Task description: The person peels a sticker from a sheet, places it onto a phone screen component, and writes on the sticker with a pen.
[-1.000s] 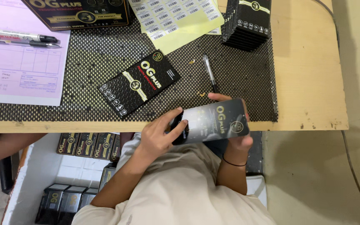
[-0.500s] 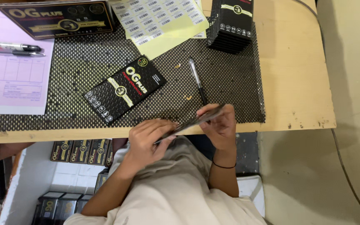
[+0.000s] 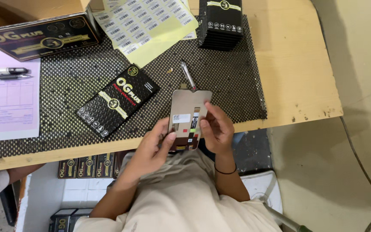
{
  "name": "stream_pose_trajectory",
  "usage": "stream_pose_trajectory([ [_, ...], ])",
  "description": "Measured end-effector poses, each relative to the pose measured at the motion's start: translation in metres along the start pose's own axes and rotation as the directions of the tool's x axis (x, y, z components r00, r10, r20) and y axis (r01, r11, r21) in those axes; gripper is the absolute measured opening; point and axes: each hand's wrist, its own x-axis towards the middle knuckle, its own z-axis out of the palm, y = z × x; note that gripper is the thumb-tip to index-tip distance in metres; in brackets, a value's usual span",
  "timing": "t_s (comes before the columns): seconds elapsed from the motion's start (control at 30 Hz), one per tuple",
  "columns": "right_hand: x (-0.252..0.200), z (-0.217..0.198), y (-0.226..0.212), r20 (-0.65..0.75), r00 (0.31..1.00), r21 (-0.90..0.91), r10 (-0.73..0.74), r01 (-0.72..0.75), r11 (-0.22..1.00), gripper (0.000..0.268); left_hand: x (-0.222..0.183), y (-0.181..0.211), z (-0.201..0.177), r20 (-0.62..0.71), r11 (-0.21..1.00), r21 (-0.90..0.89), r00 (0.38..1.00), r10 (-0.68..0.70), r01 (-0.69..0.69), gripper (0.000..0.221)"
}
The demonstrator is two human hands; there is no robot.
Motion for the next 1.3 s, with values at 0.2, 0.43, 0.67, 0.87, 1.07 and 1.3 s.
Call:
stream_pose_trajectory([
  [0.2, 0.023, 0.022, -0.028, 0.011, 0.999, -0.465, -0.039, 0.040, 0.885, 0.049, 0.010, -0.009, 0.010, -0.075, 0.997, 0.055, 0.996, 0.055, -0.051, 0.043],
  [0.43, 0.022, 0.022, -0.019, 0.011, 0.982, -0.494, -0.189, 0.170, 0.853, 0.013, 0.003, -0.021, 0.007, -0.155, 0.998, -0.058, 0.987, -0.039, 0.031, 0.042],
  [0.67, 0.019, 0.029, -0.019, 0.034, 0.990, -0.507, -0.134, 0.133, 0.852, 0.034, 0.006, -0.017, 0.007, -0.153, 0.998, 0.062, 0.988, -0.006, 0.015, 0.046],
  [0.87, 0.019, 0.028, -0.018, 0.016, 0.987, -0.400, -0.159, 0.152, 0.904, 0.041, -0.001, -0.030, 0.011, -0.162, 0.994, 0.106, 0.987, 0.010, 0.008, 0.047],
  [1.07, 0.018, 0.019, -0.025, 0.056, 0.987, -0.074, -0.149, 0.153, 0.985, 0.036, 0.011, -0.018, 0.014, -0.238, 0.998, 0.059, 0.971, 0.033, -0.019, 0.046],
  [1.3, 0.018, 0.003, -0.019, 0.136, 0.964, 0.143, -0.230, 0.210, 0.967, 0.032, 0.018, -0.021, 0.014, -0.324, 0.999, 0.016, 0.945, 0.039, -0.036, 0.047],
])
